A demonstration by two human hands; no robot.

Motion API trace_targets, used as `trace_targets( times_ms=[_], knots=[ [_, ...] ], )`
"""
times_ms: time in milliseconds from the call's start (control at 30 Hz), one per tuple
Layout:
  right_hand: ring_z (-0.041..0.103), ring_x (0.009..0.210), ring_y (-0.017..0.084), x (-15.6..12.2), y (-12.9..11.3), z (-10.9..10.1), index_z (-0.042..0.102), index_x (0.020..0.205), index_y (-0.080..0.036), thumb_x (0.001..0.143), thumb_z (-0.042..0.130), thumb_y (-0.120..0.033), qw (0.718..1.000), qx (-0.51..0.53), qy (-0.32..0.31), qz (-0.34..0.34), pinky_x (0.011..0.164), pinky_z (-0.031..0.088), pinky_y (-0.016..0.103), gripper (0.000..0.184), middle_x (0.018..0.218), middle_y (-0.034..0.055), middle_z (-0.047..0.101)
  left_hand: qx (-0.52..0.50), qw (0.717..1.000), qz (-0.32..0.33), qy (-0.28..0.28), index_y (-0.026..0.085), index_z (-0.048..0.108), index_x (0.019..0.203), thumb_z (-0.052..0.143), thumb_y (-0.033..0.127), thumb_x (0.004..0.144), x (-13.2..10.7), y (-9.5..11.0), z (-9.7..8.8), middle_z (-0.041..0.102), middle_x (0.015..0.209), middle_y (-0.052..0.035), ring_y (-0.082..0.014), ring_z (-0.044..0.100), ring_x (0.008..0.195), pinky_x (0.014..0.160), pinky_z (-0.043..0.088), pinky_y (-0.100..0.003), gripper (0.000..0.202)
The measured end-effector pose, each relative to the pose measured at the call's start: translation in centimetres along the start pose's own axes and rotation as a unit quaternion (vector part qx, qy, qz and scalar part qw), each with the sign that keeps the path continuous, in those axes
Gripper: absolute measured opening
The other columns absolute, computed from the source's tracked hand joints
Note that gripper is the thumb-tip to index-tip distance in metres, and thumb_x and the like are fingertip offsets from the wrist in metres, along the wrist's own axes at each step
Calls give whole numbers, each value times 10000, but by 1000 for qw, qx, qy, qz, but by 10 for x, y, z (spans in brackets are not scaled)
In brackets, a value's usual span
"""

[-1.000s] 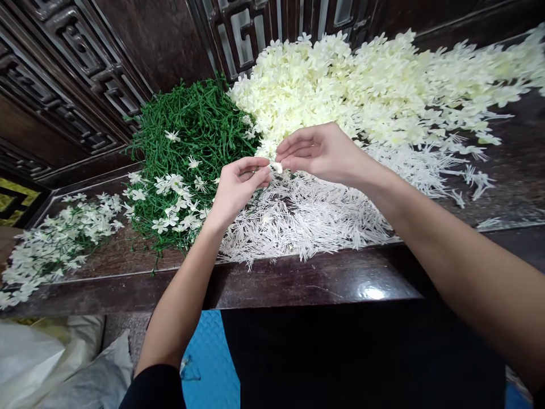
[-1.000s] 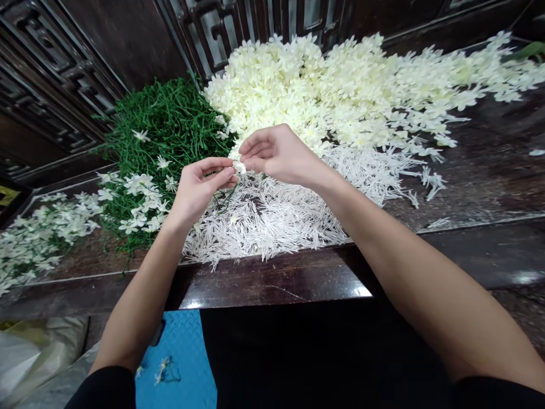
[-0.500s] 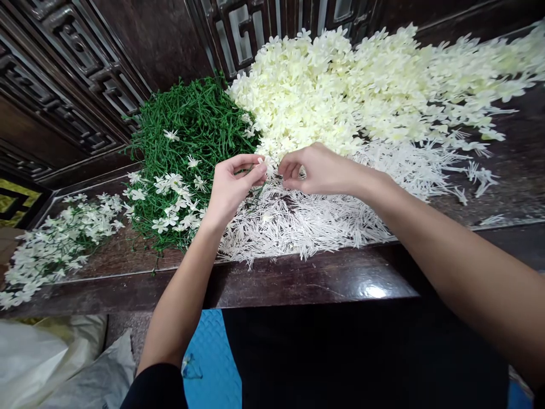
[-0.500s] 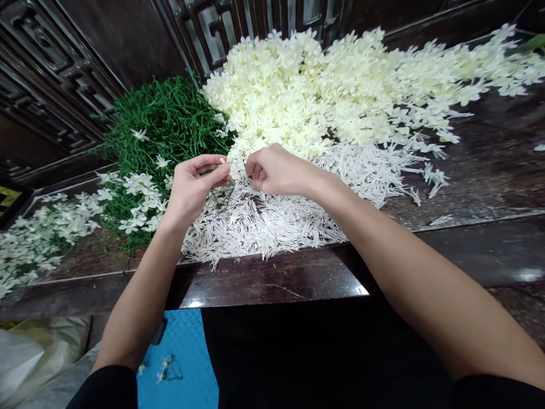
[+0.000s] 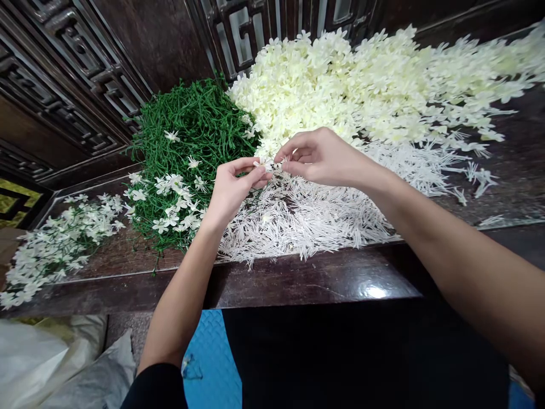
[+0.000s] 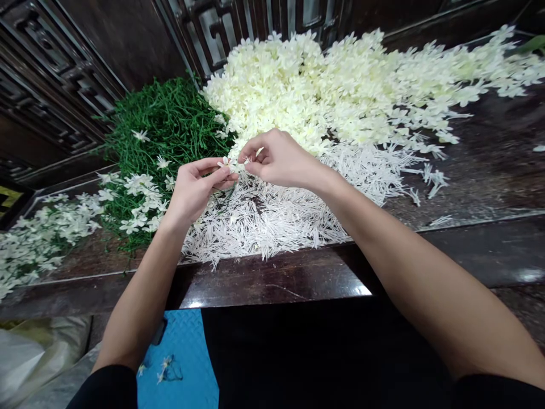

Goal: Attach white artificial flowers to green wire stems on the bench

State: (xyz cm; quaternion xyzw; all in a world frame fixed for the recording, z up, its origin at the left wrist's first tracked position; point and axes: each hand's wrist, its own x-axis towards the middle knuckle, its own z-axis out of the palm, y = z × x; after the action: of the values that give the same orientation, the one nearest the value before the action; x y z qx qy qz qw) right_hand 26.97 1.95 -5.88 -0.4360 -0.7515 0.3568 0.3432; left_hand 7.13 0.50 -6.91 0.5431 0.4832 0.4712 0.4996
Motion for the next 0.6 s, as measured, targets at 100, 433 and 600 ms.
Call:
trace_targets(
  times_ms=[100,433,600],
  knots=[
    [718,736,218,-1,-2,3,773,807,-190,802,777,-236,996,78,21,-38,744,640,432,46,858,61,765,-9,1000,-4,-6,120,734,859,743,117,808,1,-1,0,749,804,-51,-135,762,730,754,638,-273,51],
    [734,768,233,-2,-4,16,794,735,-206,754,851,-232,980,91,163,-76,782,647,443,65,806,54,770,-64,996,13,-56,131,778,886,770,125,770,-2,3,1,805,845,-54,-170,792,792,848,667,-328,117],
    [732,728,210,-2,-2,17,799,742,-210,755,858,-238,975,108,171,-96,753,660,425,66,785,39,778,-59,996,14,-58,137,782,888,699,207,870,0,5,-2,795,881,-72,-209,800,915,893,656,-358,110]
  ],
)
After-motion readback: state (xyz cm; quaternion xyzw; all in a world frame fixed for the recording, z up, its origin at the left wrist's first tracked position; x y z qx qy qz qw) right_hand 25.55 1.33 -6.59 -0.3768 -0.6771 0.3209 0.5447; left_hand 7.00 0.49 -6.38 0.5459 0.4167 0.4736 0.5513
